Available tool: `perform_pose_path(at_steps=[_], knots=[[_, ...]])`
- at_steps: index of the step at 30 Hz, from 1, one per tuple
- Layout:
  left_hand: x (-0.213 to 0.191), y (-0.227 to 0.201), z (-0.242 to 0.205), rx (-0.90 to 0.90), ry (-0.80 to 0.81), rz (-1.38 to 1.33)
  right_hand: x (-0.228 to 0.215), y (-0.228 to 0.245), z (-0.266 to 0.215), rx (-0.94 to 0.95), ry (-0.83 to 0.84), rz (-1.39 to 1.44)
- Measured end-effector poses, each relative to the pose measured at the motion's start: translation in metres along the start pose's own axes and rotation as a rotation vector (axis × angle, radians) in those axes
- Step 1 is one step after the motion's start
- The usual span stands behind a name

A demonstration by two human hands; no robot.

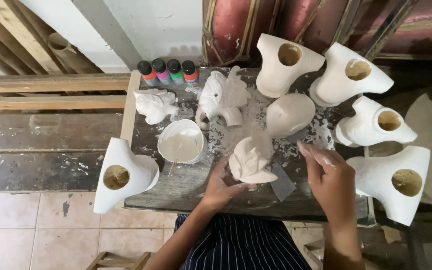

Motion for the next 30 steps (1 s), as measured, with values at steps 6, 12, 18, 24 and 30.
perform_pose_path(at_steps=[6, 12, 18, 24, 30], knots=[[-0.004, -0.006, 0.005, -0.08, 0.008, 0.096, 0.001, 0.056, 0.047, -0.287, 0.024, 0.139], [0.017, -0.022, 0.012, -0.084, 0.008, 0.179, 0.041, 0.127, 0.09, -0.607, 0.357, 0.423], [0.004, 0.001, 0.018, -0.09, -0.003, 0.25, 0.108, 0.154, 0.093, -0.855, 0.722, 0.219], [-0.011, 0.014, 0.019, -0.108, -0.015, 0.319, 0.151, 0.13, 0.094, -0.887, 0.76, -0.13], [-0.007, 0.003, 0.021, -0.059, 0.012, 0.245, 0.159, 0.118, 0.103, -0.86, 0.899, -0.145]])
Point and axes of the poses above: each hand's wrist, its own z-axis towards the middle knuckle, its own x-axis out of the palm, y = z × x, the point moved 6 cm from there along z, towards the middle knuckle, and after that the axes turned 9 degrees about -x, right-handed, at the moved point
